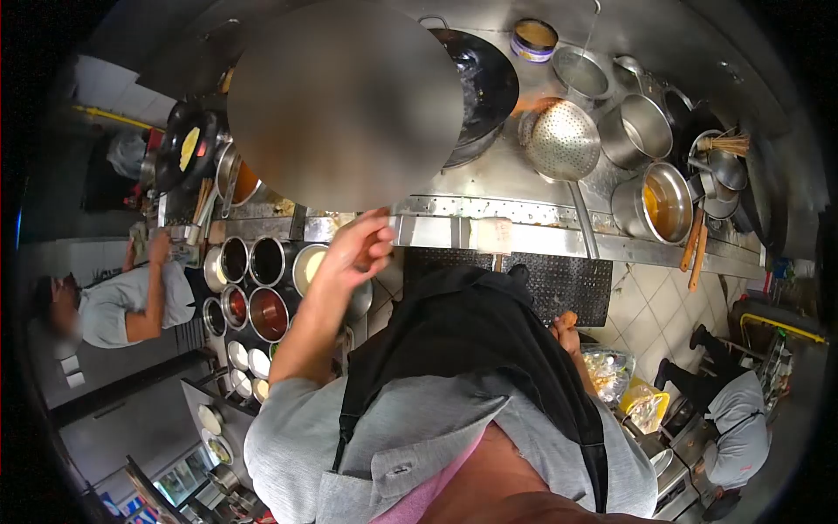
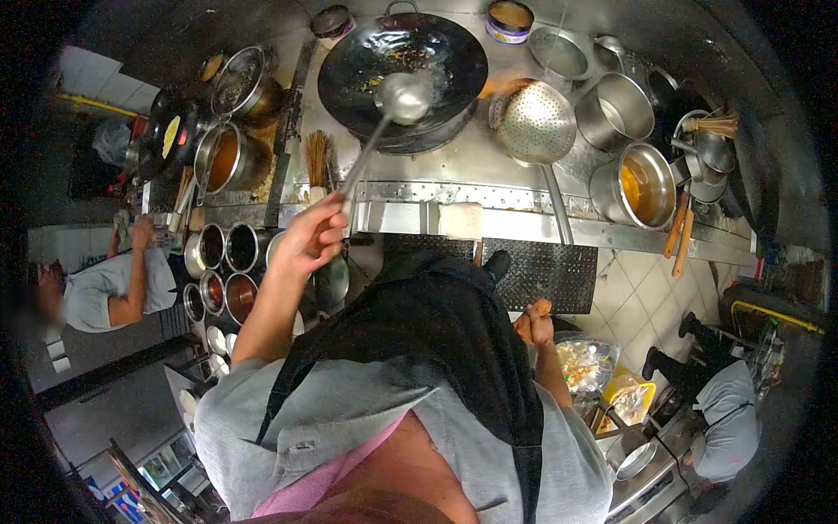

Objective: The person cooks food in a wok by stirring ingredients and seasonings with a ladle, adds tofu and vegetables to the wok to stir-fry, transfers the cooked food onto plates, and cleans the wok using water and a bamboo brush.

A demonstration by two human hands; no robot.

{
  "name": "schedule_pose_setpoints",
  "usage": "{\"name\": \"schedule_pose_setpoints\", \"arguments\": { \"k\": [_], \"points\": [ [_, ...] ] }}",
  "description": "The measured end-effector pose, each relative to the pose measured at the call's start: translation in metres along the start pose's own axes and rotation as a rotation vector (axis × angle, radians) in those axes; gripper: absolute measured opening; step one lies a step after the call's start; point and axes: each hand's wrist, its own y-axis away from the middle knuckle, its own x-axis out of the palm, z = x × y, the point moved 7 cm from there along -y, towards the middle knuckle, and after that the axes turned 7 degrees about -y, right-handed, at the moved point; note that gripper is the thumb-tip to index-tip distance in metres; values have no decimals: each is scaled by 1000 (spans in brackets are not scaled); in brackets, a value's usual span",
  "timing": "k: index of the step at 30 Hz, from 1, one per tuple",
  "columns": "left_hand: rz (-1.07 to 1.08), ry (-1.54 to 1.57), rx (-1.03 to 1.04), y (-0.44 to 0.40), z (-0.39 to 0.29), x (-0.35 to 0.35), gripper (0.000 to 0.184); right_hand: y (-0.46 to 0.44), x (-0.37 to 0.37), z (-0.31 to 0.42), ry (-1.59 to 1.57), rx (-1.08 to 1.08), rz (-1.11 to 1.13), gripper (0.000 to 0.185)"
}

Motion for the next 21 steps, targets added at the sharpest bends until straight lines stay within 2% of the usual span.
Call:
{"name": "schedule_pose_setpoints", "arguments": {
  "k": [2, 3, 4, 5, 6, 7, 8, 11, 12, 14, 15, 16, 18, 19, 20, 21],
  "points": [
    [-138, -128, 50, 22, -12, -35, 30, 4, -2, 11, 23, -25, -1, 38],
    [-195, -199, 86, 24, -22, -47, 31, 8, -5, 13, 13, 30, -17, 31],
    [-255, -268, 121, 23, -32, -57, 33, 14, -11, 12, 4, 86, -32, 31],
    [-322, -416, 173, 12, -40, -65, 49, 17, -18, 11, -3, 141, -45, 39],
    [-388, -566, 227, -7, -48, -75, 66, 16, -24, 10, 35, 130, -36, 39],
    [-380, -745, 282, -36, -54, -86, 68, 9, -39, -7, 72, 119, -29, 40],
    [-561, -1033, 352, -44, -66, -64, 67, 4, -49, -18, 106, 109, -23, 40],
    [-670, -1177, 595, -107, -63, -25, 69, 31, -74, 24, 193, 130, -49, 37],
    [-634, -1068, 523, -107, -60, 20, 68, 35, -83, 32, 193, 137, -67, 36],
    [-520, -918, 543, -139, -41, 76, 69, 40, -113, 23, 110, 153, -129, 32],
    [-466, -884, 555, -154, -32, 110, 70, 41, -128, 0, -23, 246, -189, 29],
    [-384, -801, 488, -170, -22, 142, 71, 47, -139, -2, -28, 184, -198, 30],
    [-213, -659, 581, -247, 5, 178, 72, 55, -158, -1, -30, 48, -219, 46],
    [-142, -657, 548, -270, 12, 209, 72, 66, -165, -1, -111, 123, -247, 42],
    [-75, -653, 515, -288, 19, 242, 72, 70, -178, -8, -50, 158, -290, 43],
    [-133, -629, 412, -305, 28, 267, 69, 73, -195, -36, 11, 194, -332, 44]
  ]
}}
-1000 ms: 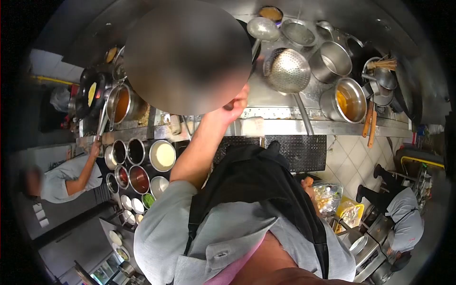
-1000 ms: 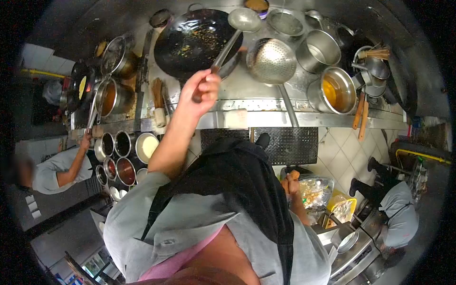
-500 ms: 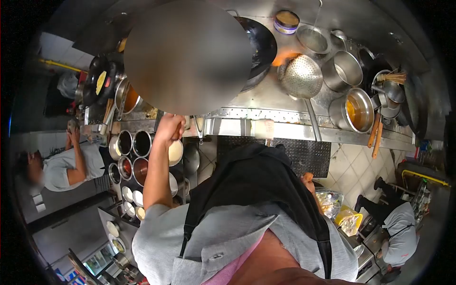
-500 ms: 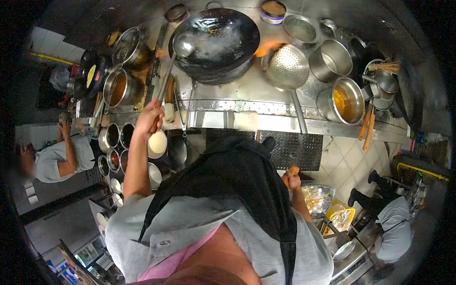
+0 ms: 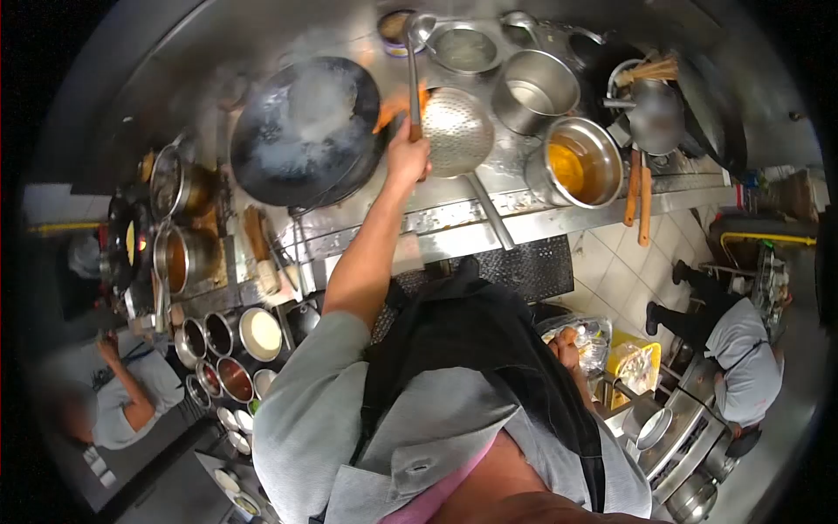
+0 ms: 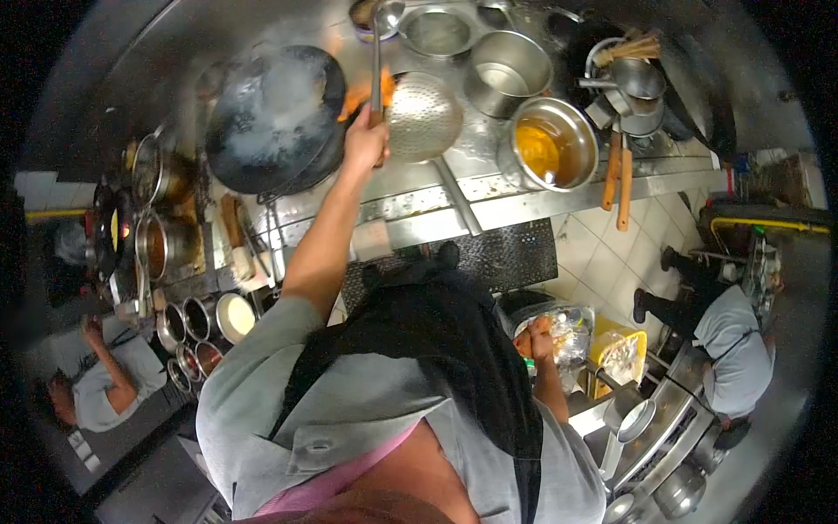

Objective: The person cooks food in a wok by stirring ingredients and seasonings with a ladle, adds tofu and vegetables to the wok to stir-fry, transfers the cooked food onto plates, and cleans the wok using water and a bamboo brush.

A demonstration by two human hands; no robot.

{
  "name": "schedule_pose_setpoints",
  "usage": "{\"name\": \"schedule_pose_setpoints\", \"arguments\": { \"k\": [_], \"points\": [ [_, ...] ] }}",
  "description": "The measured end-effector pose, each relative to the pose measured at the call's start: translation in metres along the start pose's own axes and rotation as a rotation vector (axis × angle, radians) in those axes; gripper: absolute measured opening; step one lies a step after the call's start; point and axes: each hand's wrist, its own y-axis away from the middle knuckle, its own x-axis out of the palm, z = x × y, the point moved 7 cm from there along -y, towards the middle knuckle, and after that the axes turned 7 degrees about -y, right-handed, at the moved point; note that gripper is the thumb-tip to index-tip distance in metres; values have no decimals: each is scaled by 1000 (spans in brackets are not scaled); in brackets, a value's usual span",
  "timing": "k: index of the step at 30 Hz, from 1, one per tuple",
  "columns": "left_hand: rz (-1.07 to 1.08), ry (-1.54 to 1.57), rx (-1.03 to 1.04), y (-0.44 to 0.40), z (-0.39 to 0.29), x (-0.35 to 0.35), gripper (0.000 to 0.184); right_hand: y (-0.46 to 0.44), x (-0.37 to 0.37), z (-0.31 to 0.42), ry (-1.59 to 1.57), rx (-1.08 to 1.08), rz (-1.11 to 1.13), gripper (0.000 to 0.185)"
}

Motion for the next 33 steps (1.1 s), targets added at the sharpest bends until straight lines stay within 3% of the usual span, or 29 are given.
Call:
{"name": "schedule_pose_setpoints", "arguments": {
  "k": [1, 2, 3, 5, 7, 9, 10, 11, 13, 14, 18, 24, 25, 27, 29, 31, 33],
  "points": [
    [29, 8, 66, -31, 6, 31, 68, -6, -15, -26, 63, 25, -46, 45],
    [-6, -5, 53, -51, 7, 59, 52, -2, -24, -36, 58, -17, -105, 47],
    [10, -54, -15, -76, 14, 85, 27, 14, -26, -23, 40, 14, -128, 47],
    [-17, 5, -16, -121, 26, 133, 10, 66, -27, 21, 4, 76, -172, 48],
    [61, 332, -258, -152, 36, 175, 5, 86, -29, 20, -54, 214, -147, 43],
    [202, 777, -419, -168, 38, 207, 8, 84, -26, -35, -274, 160, -72, 39],
    [307, 1062, -447, -175, 31, 212, 9, 74, -31, -78, -96, -10, -97, 40],
    [411, 1347, -469, -178, 20, 212, 11, 70, -30, -104, -22, 54, -55, 41],
    [463, 1445, -382, -162, 7, 200, 11, 63, -26, -151, 130, 178, 35, 42],
    [476, 1478, -361, -149, 0, 192, 10, 28, -21, -217, 544, -311, 11, 44],
    [616, 1549, -309, -98, -12, 145, 8, -4, -14, -216, 679, -540, 91, 46],
    [692, 1590, -270, 7, -42, 33, 8, -13, 13, -101, 197, 56, 72, 55],
    [717, 1552, -288, 25, -45, 13, 8, -4, 28, -58, 136, 75, 79, 56],
    [763, 1479, -329, 63, -49, -27, 10, 45, 71, 49, 9, 98, 149, 42],
    [697, 1437, -342, 100, -47, -70, 9, -1, 93, 29, -18, -110, 136, 34],
    [619, 1359, -317, 137, -42, -112, 15, 0, 125, 43, -43, -150, 241, 30],
    [505, 1267, -354, 171, -29, -150, 11, 4, 160, 55, -49, -140, 322, 28]
  ]
}}
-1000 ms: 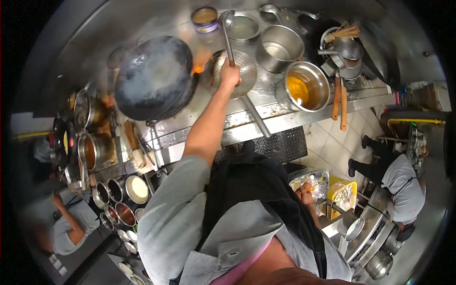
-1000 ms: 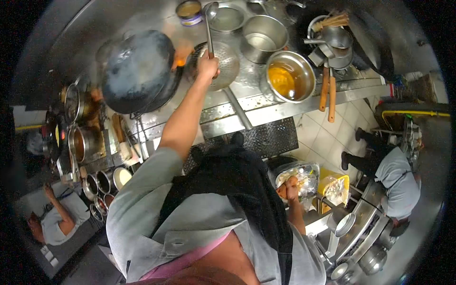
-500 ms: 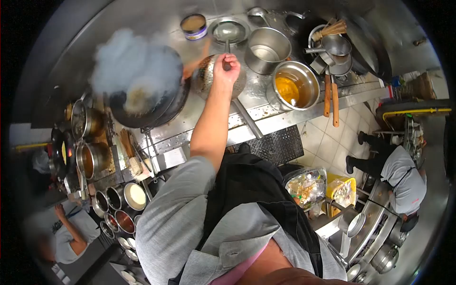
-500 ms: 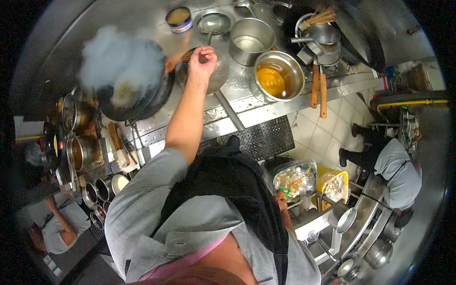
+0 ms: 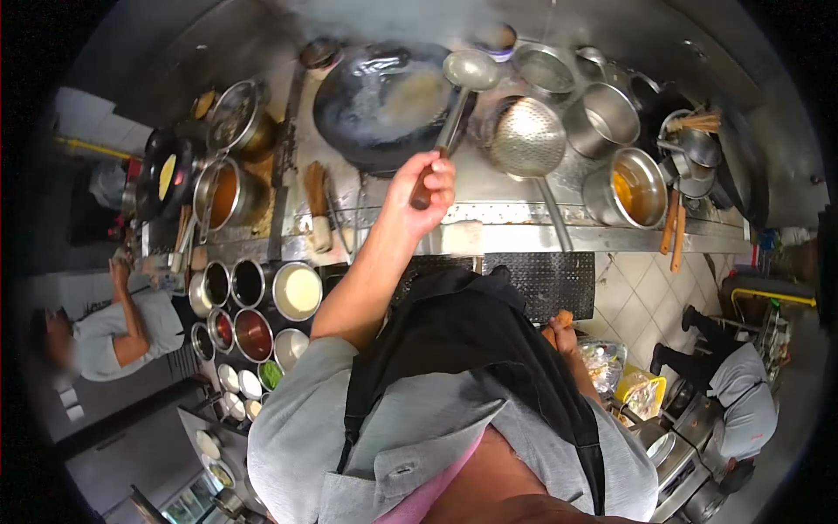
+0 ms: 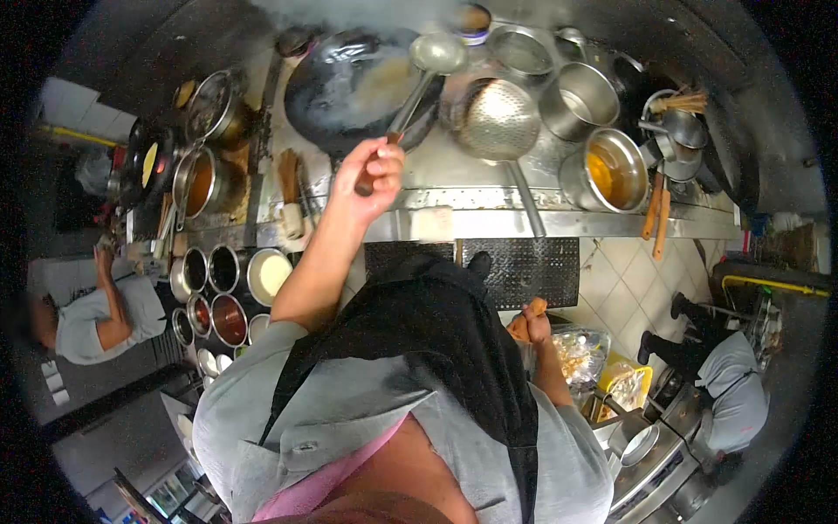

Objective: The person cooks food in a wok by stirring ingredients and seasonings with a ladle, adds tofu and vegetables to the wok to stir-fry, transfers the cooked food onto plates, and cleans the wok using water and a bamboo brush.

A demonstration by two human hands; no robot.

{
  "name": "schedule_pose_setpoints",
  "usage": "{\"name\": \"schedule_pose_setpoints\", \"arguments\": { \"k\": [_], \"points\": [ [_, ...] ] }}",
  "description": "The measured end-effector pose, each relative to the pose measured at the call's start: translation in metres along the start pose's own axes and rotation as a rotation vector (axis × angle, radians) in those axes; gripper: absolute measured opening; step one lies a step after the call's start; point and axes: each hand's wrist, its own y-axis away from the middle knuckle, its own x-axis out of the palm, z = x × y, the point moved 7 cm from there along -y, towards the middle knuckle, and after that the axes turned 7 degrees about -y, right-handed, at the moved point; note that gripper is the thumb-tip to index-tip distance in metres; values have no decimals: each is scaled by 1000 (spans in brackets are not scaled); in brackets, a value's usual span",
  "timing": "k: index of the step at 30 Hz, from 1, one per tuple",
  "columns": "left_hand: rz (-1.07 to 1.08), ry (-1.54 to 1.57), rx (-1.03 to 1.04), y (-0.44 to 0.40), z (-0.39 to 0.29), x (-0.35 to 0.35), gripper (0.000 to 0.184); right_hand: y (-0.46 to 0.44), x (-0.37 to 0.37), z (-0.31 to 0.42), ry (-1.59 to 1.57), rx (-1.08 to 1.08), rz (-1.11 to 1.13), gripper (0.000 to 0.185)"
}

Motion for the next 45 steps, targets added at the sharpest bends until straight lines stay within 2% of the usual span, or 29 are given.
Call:
{"name": "schedule_pose_setpoints", "arguments": {
  "k": [2, 3, 6, 9, 10, 12, 13, 15, 18, 19, 21, 23, 24, 26, 27, 30, 32, 34, 35, 36, 38, 40, 42, 44, 45],
  "points": [
    [-76, -77, 24, 44, -11, -14, 9, -3, 30, 0, 7, 60, 52, 27],
    [-144, -90, 21, 64, -14, -23, 7, -4, 43, -2, -45, 6, 41, 27],
    [-191, -186, -18, 118, -27, -56, 7, 8, 72, 11, 197, -45, 50, 28],
    [-342, -340, 0, 180, -50, -86, 11, 35, 94, 31, 205, 55, 68, 30],
    [-400, -435, 15, 197, -60, -90, 15, 36, 96, 23, 174, 77, 108, 31],
    [-512, -639, 85, 222, -83, -106, 35, 31, 91, 8, 110, 114, 186, 32],
    [-567, -730, 127, 228, -95, -113, 45, 13, 74, -26, 117, 70, 97, 30],
    [-636, -973, 218, 223, -112, -117, 68, 21, 68, -13, 222, -16, 43, 30],
    [-858, -1673, 358, 188, -127, -131, 69, 14, 42, -22, 302, -80, 23, 31],
    [-964, -1787, 375, 181, -114, -102, 73, 10, 28, -27, 315, -89, 24, 32],
    [-957, -1881, 521, 153, -101, -99, 73, 7, 0, -44, 13, 40, 116, 36],
    [-1003, -1882, 417, 125, -64, -61, 72, 19, -21, -51, -106, 90, 89, 41],
    [-943, -1888, 480, 106, -48, -63, 70, 25, -32, -55, -165, 114, 74, 44],
    [-866, -1694, 251, 78, 14, -5, 70, 43, -64, -65, -106, 176, -69, 45],
    [-729, -1780, 340, 51, 33, -1, 70, 50, -80, -79, -119, 224, -142, 49],
    [-282, -1912, 643, -24, 96, -3, 69, 75, -115, -87, -57, 154, -168, 47],
    [-187, -2062, 560, -69, 147, 12, 71, 72, -146, -145, -57, 148, -104, 43],
    [-111, -2102, 374, -115, 193, 12, 69, 91, -161, -158, -234, 299, -236, 42],
    [-34, -2130, 438, -137, 214, 8, 67, 87, -168, -177, -318, 285, -210, 41],
    [36, -2155, 502, -159, 235, 0, 66, 92, -179, -175, -248, 285, -255, 40],
    [98, -2308, 476, -189, 271, -10, 63, 101, -189, -157, -87, 288, -323, 37],
    [66, -2376, 518, -206, 293, -28, 59, 96, -188, -133, -8, 240, -307, 35],
    [12, -2322, 546, -200, 294, -31, 46, 86, -181, -104, 28, 170, -265, 34],
    [30, -2248, 532, -177, 283, -32, 48, 79, -164, -67, 51, 93, -219, 32],
    [3, -2234, 650, -156, 271, -28, 43, 78, -151, -46, 61, 55, -197, 31]
  ]
}}
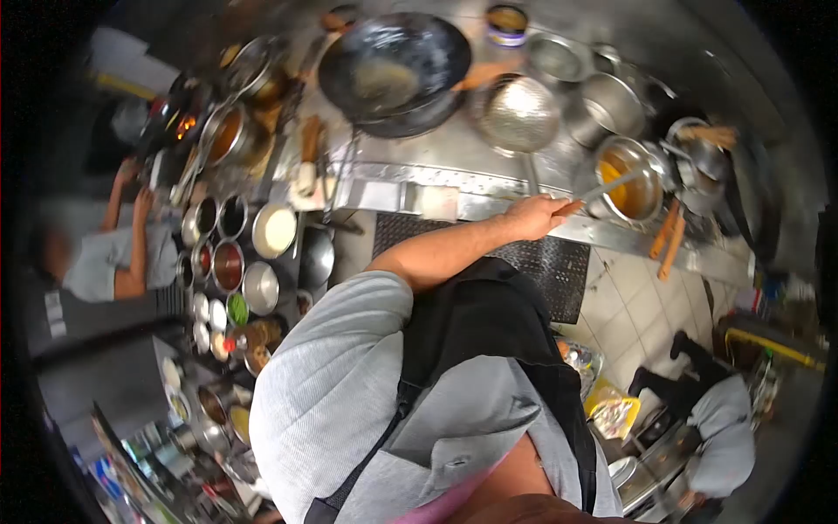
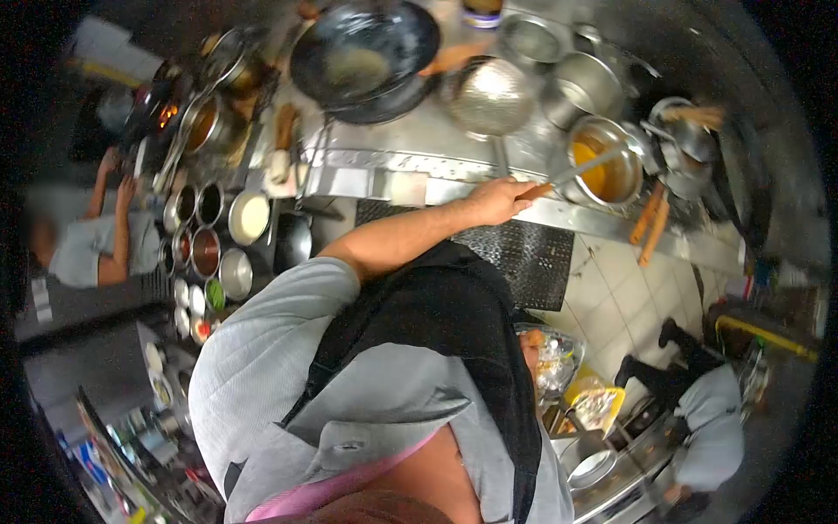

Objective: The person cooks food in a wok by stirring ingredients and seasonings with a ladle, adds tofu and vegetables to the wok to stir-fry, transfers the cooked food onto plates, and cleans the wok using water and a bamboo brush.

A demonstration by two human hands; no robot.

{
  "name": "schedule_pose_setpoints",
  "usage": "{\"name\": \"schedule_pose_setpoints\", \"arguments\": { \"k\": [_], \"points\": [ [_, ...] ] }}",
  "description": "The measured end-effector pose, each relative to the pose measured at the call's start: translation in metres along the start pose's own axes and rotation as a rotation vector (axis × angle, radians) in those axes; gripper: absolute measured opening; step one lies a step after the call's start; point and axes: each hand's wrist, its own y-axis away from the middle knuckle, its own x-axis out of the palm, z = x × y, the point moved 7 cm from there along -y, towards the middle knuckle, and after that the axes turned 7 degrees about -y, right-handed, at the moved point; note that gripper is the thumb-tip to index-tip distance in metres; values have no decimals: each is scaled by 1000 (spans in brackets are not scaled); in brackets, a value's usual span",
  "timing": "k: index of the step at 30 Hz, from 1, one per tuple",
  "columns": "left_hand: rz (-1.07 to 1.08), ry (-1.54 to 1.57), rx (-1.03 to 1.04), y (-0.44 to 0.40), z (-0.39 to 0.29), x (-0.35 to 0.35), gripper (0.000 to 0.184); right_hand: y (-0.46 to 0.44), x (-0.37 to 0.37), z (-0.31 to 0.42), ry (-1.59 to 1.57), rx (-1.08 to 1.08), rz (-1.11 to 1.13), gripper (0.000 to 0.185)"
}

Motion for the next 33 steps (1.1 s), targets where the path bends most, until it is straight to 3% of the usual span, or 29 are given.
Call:
{"name": "schedule_pose_setpoints", "arguments": {
  "k": [3, 5, 6, 8, 9, 10, 11, 13, 15, 18, 21, 22, 25, 27, 28, 30, 32, 33],
  "points": [
    [29, 112, -154, 51, 94, -22, 36, 8, 40, 70, 0, -130, 53, 29],
    [-23, 118, -535, 106, 174, -86, 30, 10, 74, 119, 3, -213, 88, 28],
    [-124, -23, -526, 136, 245, -104, 32, 10, 92, 143, 0, -253, 103, 27],
    [-339, -143, -761, 193, 293, -217, 23, 4, 130, 187, -2, -408, 133, 30],
    [-389, -427, -822, 219, 333, -256, 23, 4, 152, 209, -4, -485, 143, 31],
    [-505, -573, -986, 248, 354, -291, 24, 9, 183, 237, -52, -454, 208, 33],
    [-539, -537, -1010, 278, 407, -303, 29, 17, 217, 269, -103, -424, 264, 35],
    [-224, -549, -1238, 309, 462, -301, 60, 24, 284, 325, -86, -536, 300, 37],
    [3, -533, -1274, 306, 448, -300, 72, 22, 360, 362, -161, -471, 349, 44],
    [9, -416, -1271, 334, 502, -277, 77, -19, 475, 376, -348, -236, 540, 57],
    [-367, -90, -1128, 342, 504, -294, 77, -33, 560, 396, -422, -51, 543, 61],
    [-472, 160, -1179, 318, 440, -333, 71, -32, 577, 405, -380, -2, 586, 60],
    [-621, 220, -970, 272, 377, -409, 67, -27, 614, 423, -344, 118, 628, 54],
    [-514, -26, -634, 236, 395, -448, 64, -39, 640, 421, -437, 145, 549, 49],
    [-401, -106, -592, 205, 382, -462, 63, -46, 653, 416, -478, 202, 602, 36],
    [-73, -341, -478, 121, 353, -486, 62, -60, 671, 408, -744, 192, 549, 27],
    [293, -650, -364, 64, 354, -473, 61, -43, 661, 421, -878, 176, 455, 24],
    [369, -739, -359, 47, 373, -464, 60, -33, 653, 427, -886, 172, 471, 24]
  ]
}}
